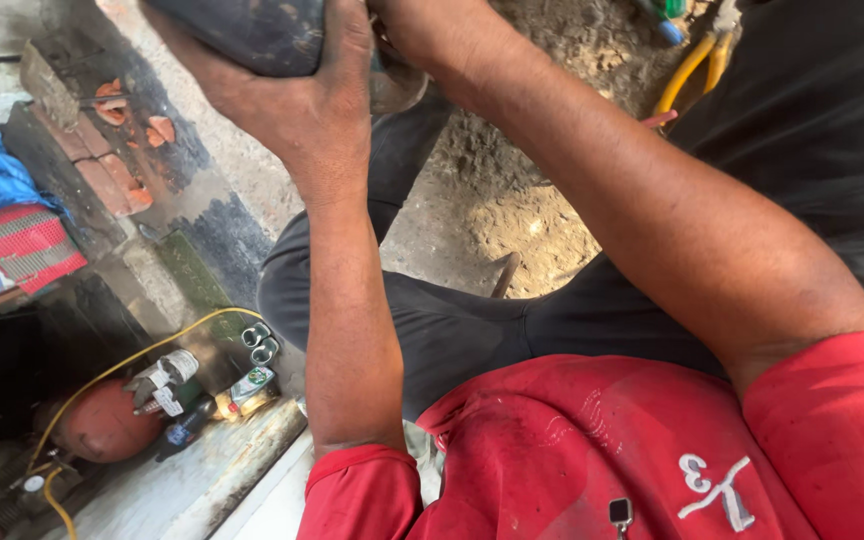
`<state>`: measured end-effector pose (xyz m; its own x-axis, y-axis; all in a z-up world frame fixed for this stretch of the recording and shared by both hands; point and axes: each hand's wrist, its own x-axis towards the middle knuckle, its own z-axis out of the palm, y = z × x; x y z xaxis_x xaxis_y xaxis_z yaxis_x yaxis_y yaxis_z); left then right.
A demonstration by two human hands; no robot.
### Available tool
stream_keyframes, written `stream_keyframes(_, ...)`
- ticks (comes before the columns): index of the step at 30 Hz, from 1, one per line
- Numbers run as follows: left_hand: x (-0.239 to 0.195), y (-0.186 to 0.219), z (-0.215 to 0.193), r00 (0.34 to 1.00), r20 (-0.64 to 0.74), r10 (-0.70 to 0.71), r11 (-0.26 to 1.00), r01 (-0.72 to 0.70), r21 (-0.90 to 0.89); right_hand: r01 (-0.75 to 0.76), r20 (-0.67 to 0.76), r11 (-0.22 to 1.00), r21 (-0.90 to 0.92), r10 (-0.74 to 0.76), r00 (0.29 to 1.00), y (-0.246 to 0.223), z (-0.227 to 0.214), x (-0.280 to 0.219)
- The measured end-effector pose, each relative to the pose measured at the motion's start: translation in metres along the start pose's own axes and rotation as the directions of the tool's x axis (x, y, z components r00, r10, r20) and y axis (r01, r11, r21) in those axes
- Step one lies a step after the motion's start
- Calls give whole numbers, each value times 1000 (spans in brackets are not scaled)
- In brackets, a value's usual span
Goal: The person sits on the ground and uses pliers to repeatedly pull and adjust a small metal clip or wire on the edge of a bicycle tire. The person holds the tire with one hand and manipulates the clip with the other, occasionally rotating the tire to access different spots.
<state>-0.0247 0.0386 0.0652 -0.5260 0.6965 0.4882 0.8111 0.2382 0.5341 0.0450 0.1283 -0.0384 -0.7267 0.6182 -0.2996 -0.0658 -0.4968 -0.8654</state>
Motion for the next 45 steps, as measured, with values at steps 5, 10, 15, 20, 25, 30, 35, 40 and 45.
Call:
stream_keyframes(5,-3,5,1,1000,-2,-13,1000,13,21,1,72,999,47,-4,997,-9,-11,-4)
stream_keyframes(10,-7,14,3,996,-3,-89,989,88,-116,10,25,997,78,-12,1000,-17,-18,-19)
stream_keyframes(15,-5,17,6,999,-16,-49,989,47,-138,169,-16,891,-422,-194,981,-20,-57,-51)
stream_keyframes(20,-4,17,12,998,-27,-56,986,51,-157,503,13,852,-145,-507,862,-29,-61,-79)
stream_keyframes(25,-6,15,13,995,-18,-96,972,89,-217,672,82,741,-10,-669,739,-38,-46,-85)
stream_keyframes(30,-7,12,15,996,-17,-88,963,80,-257,671,74,736,-91,-667,741,-38,-40,-83)
stream_keyframes(35,-8,10,15,999,-21,-41,978,35,-207,744,62,636,-204,-750,658,-36,-39,-81)
stream_keyframes(40,-7,13,14,999,-12,-52,979,49,-199,737,110,619,-272,-741,663,-38,-38,-81)
stream_keyframes(45,-8,19,14,997,-15,-72,970,67,-233,633,-2,642,-432,-703,711,-41,-30,-82)
